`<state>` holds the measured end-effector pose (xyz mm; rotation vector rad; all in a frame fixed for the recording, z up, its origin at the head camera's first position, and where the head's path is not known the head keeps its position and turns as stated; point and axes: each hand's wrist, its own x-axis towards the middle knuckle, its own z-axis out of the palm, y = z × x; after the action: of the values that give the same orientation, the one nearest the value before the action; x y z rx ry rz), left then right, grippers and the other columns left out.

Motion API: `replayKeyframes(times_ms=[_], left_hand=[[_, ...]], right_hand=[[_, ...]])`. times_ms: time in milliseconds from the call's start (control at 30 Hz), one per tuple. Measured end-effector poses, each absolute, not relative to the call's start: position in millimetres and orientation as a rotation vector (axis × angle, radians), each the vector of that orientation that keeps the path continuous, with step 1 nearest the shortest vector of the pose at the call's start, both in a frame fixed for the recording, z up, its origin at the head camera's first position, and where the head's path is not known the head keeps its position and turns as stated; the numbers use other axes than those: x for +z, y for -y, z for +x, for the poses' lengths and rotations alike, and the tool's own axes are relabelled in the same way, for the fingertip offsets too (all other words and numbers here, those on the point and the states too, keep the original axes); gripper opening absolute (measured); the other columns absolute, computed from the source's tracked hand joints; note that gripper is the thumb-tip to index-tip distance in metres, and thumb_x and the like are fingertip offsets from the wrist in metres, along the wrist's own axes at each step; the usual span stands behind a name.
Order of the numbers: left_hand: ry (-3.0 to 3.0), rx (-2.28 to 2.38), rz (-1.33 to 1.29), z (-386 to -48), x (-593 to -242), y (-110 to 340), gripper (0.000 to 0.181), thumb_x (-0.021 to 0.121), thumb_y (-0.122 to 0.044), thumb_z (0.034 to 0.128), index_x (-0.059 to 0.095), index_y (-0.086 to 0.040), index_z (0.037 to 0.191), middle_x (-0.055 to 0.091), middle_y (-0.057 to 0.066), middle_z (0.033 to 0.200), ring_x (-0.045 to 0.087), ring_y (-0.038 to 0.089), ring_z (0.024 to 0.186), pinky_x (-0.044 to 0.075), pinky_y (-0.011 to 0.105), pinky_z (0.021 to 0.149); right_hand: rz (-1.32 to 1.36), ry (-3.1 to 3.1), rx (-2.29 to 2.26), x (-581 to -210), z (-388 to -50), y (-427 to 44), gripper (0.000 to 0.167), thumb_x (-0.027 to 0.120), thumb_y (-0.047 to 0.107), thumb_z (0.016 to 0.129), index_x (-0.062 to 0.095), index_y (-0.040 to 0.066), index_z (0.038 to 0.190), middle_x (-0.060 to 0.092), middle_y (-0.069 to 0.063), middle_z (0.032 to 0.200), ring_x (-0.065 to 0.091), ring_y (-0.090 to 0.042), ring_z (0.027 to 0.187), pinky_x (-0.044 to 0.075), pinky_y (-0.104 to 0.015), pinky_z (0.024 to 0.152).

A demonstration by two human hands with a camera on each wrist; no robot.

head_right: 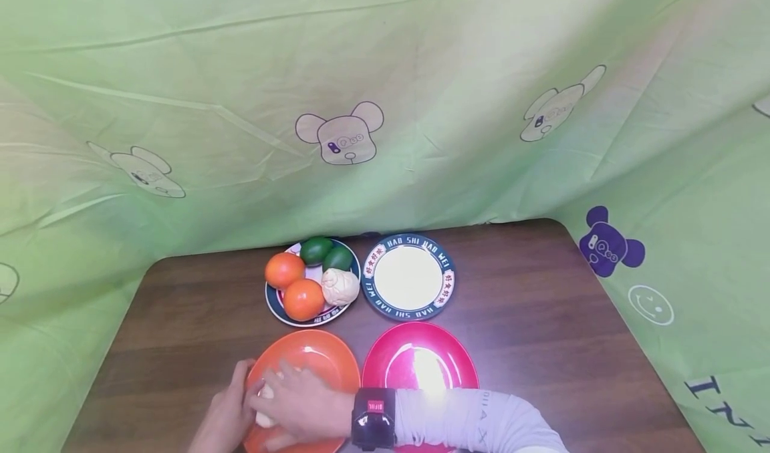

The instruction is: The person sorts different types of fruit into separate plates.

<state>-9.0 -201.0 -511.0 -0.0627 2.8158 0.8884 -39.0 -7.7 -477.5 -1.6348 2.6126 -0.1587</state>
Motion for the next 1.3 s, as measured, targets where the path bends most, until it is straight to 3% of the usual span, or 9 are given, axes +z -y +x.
replayKeyframes(times_ms=[100, 233, 333, 533, 667, 867, 1067, 1300], left_hand=[[-2.823, 0.891, -0.059, -8.4, -511.8, 201.3, 0.036, 0.061, -0.005, 0.0992, 0.043, -0.005, 0.13, 0.071, 0.019, 0.093, 0.07, 0.034, 0.078, 0.058, 0.051, 0.066], [-2.899, 0.891, -0.035, -6.0, -512.5, 202.4, 0.036, 0.063, -0.008, 0.0998, 0.043, -0.005, 0.129, 0.071, 0.022, 0.089, 0.07, 0.042, 0.076, 0.056, 0.054, 0.061], [-2.854, 0.897, -0.081, -7.4, -511.4, 202.4, 0.037, 0.063, -0.01, 0.1005, 0.042, -0.005, 0.132, 0.07, 0.024, 0.094, 0.071, 0.042, 0.079, 0.056, 0.056, 0.064], [-2.521, 0.924, -0.303, -17.4, -509.2, 199.8, 0.043, 0.056, -0.024, 0.1062, 0.036, -0.007, 0.139, 0.068, 0.019, 0.107, 0.069, 0.025, 0.085, 0.06, 0.05, 0.076], [-2.538, 0.919, -0.292, -17.6, -508.3, 199.9, 0.042, 0.055, -0.024, 0.1067, 0.036, -0.006, 0.139, 0.068, 0.022, 0.11, 0.071, 0.029, 0.09, 0.06, 0.053, 0.078], [-2.604, 0.914, -0.253, -14.8, -506.9, 200.1, 0.04, 0.056, -0.021, 0.1062, 0.038, -0.007, 0.138, 0.068, 0.026, 0.114, 0.072, 0.034, 0.094, 0.059, 0.056, 0.079], [-2.51, 0.927, -0.325, -17.7, -506.8, 196.7, 0.042, 0.056, -0.023, 0.1062, 0.036, -0.006, 0.139, 0.067, 0.022, 0.114, 0.071, 0.027, 0.091, 0.06, 0.051, 0.078], [-2.477, 0.949, -0.365, -17.7, -508.8, 195.1, 0.044, 0.057, -0.023, 0.1059, 0.035, -0.007, 0.14, 0.067, 0.021, 0.112, 0.071, 0.025, 0.088, 0.062, 0.044, 0.072]], right_hand=[[-1.531, -2.627, -0.185, -461.7, -43.5, 4.3, 0.078, 0.052, 0.078, 0.089, 0.041, 0.036, 0.154, 0.042, -0.001, 0.154, 0.042, -0.021, 0.134, 0.053, -0.03, 0.091], [-1.52, -2.848, -0.161, -438.3, -57.1, 1.9, 0.079, 0.048, 0.082, 0.088, 0.042, 0.038, 0.154, 0.038, -0.007, 0.156, 0.039, -0.029, 0.138, 0.055, -0.04, 0.091], [-1.465, -3.013, -0.249, -422.1, -76.2, -3.9, 0.075, 0.056, 0.074, 0.09, 0.044, 0.035, 0.153, 0.037, -0.012, 0.155, 0.039, -0.034, 0.138, 0.053, -0.049, 0.093], [-1.084, -3.117, -0.405, -401.2, -126.6, -24.5, 0.087, 0.078, 0.058, 0.083, 0.038, 0.033, 0.156, 0.03, -0.015, 0.159, 0.032, -0.04, 0.143, 0.049, -0.063, 0.095], [-0.905, -3.058, -0.455, -405.9, -153.4, -37.4, 0.095, 0.084, 0.056, 0.078, 0.036, 0.033, 0.157, 0.027, -0.016, 0.161, 0.03, -0.04, 0.143, 0.049, -0.065, 0.094], [-0.862, -2.912, -0.546, -433.3, -166.1, -47.8, 0.091, 0.087, 0.047, 0.078, 0.041, 0.029, 0.154, 0.033, -0.017, 0.155, 0.034, -0.039, 0.139, 0.05, -0.064, 0.093], [-0.861, -2.912, -0.491, -453.5, -168.7, -48.3, 0.078, 0.085, 0.034, 0.081, 0.047, 0.024, 0.148, 0.042, -0.014, 0.141, 0.041, -0.035, 0.127, 0.052, -0.059, 0.088], [-0.877, -2.94, -0.439, -465.2, -171.3, -46.4, 0.054, 0.082, 0.026, 0.083, 0.054, 0.021, 0.128, 0.043, -0.012, 0.128, 0.046, -0.031, 0.111, 0.055, -0.057, 0.081]])
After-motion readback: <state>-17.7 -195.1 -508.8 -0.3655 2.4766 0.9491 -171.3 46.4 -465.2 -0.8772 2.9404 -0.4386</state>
